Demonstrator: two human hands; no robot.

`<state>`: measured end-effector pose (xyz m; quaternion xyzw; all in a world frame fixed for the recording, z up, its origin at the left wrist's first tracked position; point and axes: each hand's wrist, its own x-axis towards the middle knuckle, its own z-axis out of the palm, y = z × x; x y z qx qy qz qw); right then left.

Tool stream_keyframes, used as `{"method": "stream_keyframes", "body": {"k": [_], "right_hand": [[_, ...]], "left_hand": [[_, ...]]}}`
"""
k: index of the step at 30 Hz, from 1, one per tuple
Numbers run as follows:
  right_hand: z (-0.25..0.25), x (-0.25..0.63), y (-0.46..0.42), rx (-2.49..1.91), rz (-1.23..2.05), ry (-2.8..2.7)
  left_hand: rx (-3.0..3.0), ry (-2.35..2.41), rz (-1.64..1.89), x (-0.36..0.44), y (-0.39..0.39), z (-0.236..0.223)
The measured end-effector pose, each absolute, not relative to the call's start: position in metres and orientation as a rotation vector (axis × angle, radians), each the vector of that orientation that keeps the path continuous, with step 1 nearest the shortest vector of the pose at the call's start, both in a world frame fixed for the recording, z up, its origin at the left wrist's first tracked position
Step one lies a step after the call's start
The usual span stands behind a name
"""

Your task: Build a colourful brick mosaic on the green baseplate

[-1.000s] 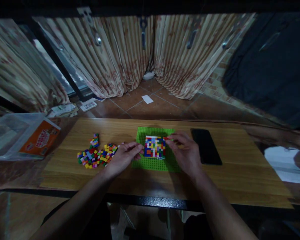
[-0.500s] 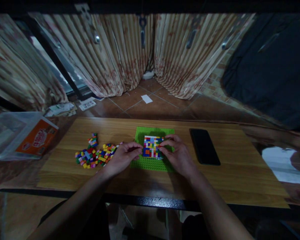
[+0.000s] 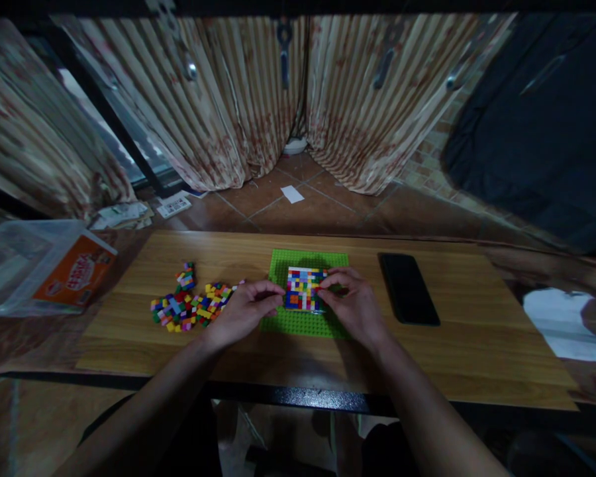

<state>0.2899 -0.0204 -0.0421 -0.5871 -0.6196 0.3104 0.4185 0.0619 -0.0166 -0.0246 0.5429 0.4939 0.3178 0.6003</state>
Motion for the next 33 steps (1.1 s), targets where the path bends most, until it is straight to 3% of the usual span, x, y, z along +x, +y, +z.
{"method": "stream_keyframes", "body": {"k": [8,23,33], "right_hand": [[-0.044,0.279,-0.019,-1.424,1.213,-0.962],[-0.041,0.268,-0.018,-1.539,1.111,-0.941],[-0.048,0.280,-0.020,-1.514,1.097,-1.120]], "left_hand": [[1.278,1.136,0.741,0.061,-0.016,-0.024],[1.326,1.156,0.728,0.062,-0.015,-0.028],[1.887,1.320,0.510,0.012,-0.001,-0.009]]}}
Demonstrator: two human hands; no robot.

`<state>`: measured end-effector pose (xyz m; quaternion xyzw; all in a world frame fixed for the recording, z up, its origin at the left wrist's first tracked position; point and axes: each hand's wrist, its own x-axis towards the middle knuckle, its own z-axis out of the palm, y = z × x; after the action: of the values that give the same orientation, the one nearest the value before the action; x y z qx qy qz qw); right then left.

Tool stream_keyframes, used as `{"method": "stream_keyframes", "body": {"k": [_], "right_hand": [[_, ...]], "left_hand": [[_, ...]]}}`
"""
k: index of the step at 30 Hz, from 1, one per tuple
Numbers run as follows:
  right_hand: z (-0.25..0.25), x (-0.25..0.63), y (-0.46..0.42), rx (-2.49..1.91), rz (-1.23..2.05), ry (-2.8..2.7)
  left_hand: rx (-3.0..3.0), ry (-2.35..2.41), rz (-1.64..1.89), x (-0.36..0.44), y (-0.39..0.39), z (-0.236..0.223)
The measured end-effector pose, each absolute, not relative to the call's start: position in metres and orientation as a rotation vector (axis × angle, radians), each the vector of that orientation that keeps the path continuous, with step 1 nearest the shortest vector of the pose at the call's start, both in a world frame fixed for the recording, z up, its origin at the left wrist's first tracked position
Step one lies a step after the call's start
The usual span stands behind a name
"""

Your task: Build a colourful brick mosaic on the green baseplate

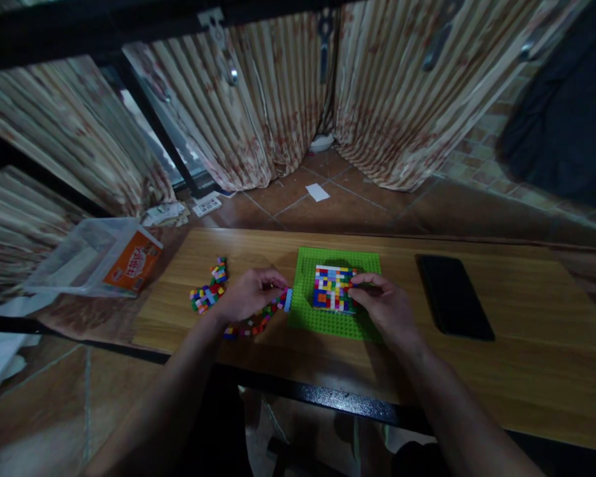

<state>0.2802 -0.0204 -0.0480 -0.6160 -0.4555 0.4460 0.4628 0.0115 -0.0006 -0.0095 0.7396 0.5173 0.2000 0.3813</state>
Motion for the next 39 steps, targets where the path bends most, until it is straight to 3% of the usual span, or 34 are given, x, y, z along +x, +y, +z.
{"method": "stream_keyframes", "body": {"k": [8,17,29,36,39], "right_hand": [[-0.043,0.291,-0.018,-1.590,0.949,-1.122],[-0.030,0.286,-0.023,-1.693,0.968,-1.120],[-0.018,0.288,-0.022,-1.903,0.798,-1.304],[-0.030,0.301,-0.016,-2.013,0.778,-1.348],[-0.028,0.299,-0.014,-2.065,0.763,-1.359]], "left_hand": [[2.374,1.291,0.227,0.022,-0.006,-0.014],[2.463,1.235,0.103,0.023,-0.007,-0.015],[2.253,1.231,0.313,-0.025,-0.003,0.000],[1.794,2.243,0.456,-0.089,0.018,-0.001],[1.675,2.417,0.374,-0.092,0.026,-0.011]]}}
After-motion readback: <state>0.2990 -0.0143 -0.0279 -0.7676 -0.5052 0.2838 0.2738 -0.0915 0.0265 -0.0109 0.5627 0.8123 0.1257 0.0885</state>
